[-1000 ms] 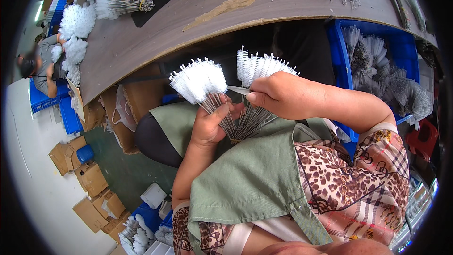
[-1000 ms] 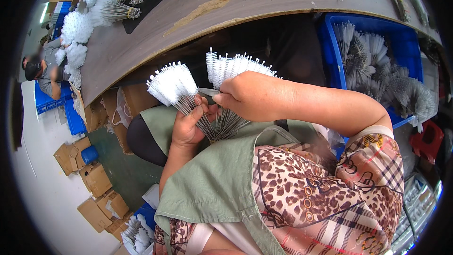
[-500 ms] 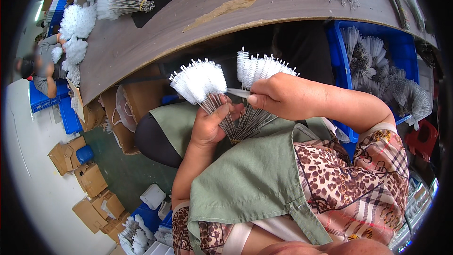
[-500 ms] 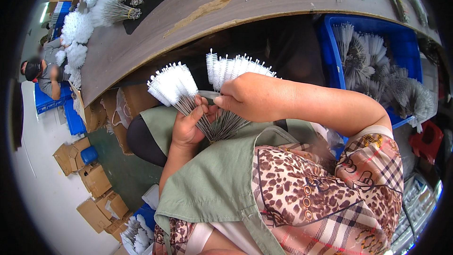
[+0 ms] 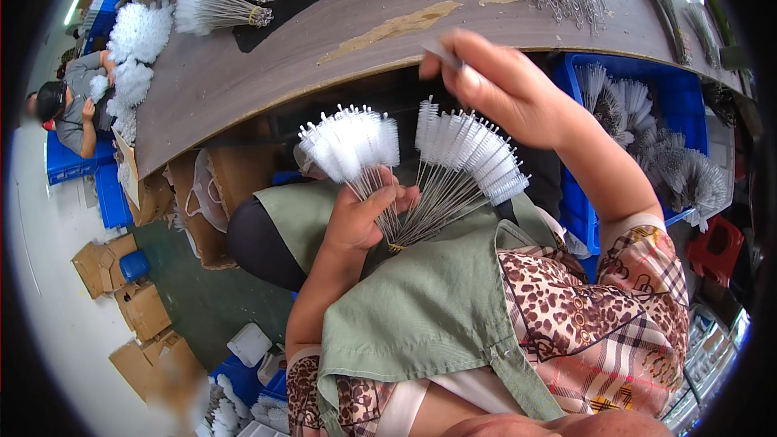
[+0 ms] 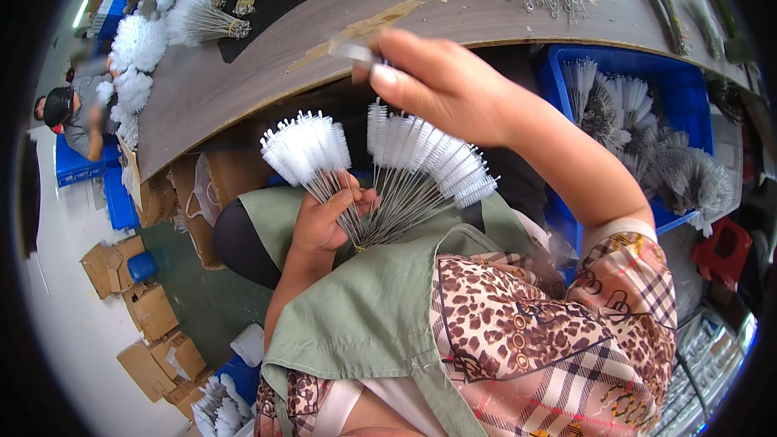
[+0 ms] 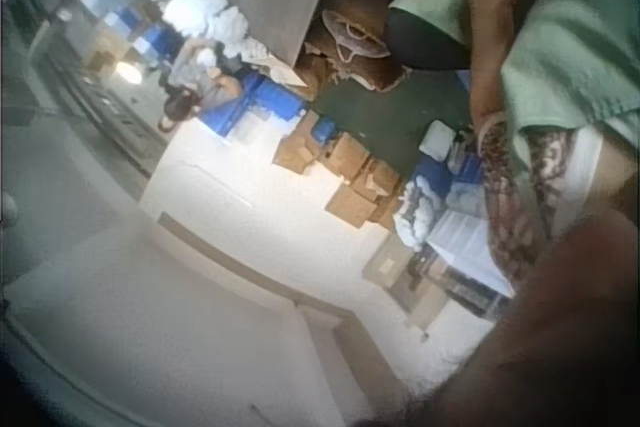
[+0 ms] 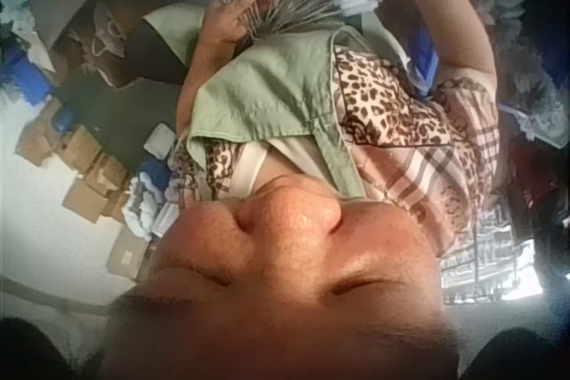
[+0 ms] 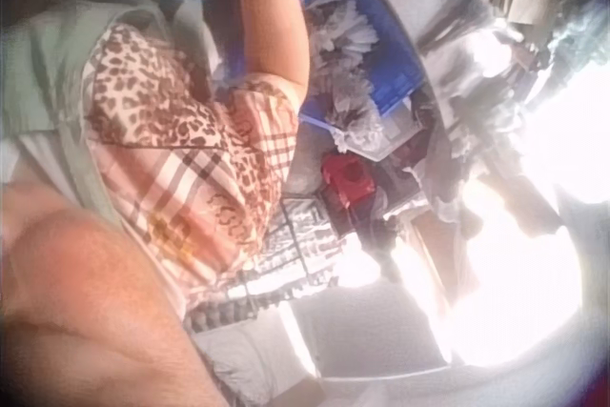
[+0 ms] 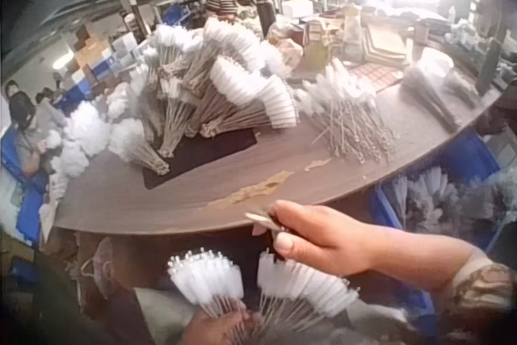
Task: Trimming and organizing white bristles for tube-style cleaning brushes at a factory workbench.
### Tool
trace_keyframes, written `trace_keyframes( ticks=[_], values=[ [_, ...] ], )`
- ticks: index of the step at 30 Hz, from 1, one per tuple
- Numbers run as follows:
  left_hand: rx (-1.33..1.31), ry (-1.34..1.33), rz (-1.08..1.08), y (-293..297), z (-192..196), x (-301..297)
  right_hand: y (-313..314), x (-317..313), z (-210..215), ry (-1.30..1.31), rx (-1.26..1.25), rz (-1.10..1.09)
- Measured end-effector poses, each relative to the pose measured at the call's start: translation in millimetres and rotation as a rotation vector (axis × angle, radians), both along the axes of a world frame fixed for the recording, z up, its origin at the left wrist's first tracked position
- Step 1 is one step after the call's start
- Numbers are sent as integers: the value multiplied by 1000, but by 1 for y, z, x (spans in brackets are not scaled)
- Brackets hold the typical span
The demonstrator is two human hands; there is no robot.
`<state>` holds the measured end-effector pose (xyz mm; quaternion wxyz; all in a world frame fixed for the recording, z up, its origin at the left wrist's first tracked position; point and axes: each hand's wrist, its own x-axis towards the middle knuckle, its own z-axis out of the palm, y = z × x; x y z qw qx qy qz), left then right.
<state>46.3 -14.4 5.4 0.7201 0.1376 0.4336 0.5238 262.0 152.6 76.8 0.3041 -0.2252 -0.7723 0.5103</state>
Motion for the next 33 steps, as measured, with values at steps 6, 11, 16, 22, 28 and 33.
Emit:
trace_keyframes(
  ticks=[6, 11, 16, 22, 28, 33],
  values=[
    [-5, 18, -33, 5, 6, 6, 28, -53, -44, 0, -292, 376],
    [10, -48, 90, 0, 2, 5, 16, -57, -52, 46, -503, 295],
    [-34, 61, 105, 1, -5, 3, 18, -59, -64, 51, -494, 370],
    [-118, 65, 126, 3, -5, 5, 18, -59, -64, 59, -579, 328],
    [-131, 56, 137, 2, -5, 6, 14, -62, -65, 104, -564, 282],
    [-97, 73, 145, 1, -5, 7, 14, -61, -58, 95, -651, 382]
  ],
)
